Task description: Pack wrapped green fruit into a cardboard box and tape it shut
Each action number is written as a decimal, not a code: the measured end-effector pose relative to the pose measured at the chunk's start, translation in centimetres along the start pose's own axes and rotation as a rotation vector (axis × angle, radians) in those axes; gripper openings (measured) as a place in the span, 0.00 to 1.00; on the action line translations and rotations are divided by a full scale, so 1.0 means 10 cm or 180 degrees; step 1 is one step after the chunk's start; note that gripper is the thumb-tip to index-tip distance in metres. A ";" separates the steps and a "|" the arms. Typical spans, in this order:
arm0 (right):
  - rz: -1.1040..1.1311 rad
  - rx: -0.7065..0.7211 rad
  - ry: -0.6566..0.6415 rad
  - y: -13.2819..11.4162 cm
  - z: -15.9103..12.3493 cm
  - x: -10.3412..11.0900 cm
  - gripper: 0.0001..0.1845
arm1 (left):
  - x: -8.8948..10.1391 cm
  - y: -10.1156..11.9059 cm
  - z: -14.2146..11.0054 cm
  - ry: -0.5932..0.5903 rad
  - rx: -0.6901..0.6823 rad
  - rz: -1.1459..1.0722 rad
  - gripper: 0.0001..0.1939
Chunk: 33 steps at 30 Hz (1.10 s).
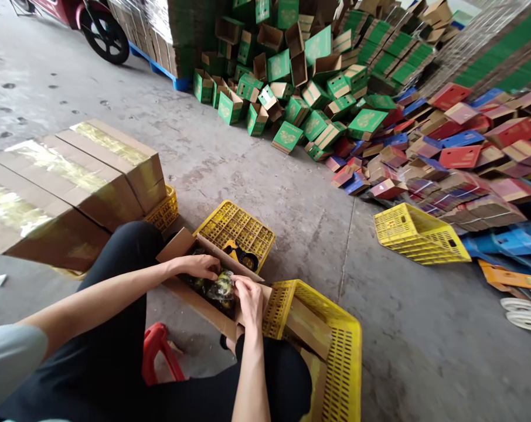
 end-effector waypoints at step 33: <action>0.0783 -0.0299 -0.0319 0.12 -0.04 -0.17 0.17 | -0.02 0.24 -0.08 -0.0003 -0.0262 -0.1264 0.30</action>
Point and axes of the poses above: each hand's wrist, its own z-axis towards the middle knuckle, its own x-axis out of the back of the hand, y = z × x, the point moved 10 cm from there along z, towards the middle knuckle, and after that the axes turned 10 degrees about z, right-handed, at the moved point
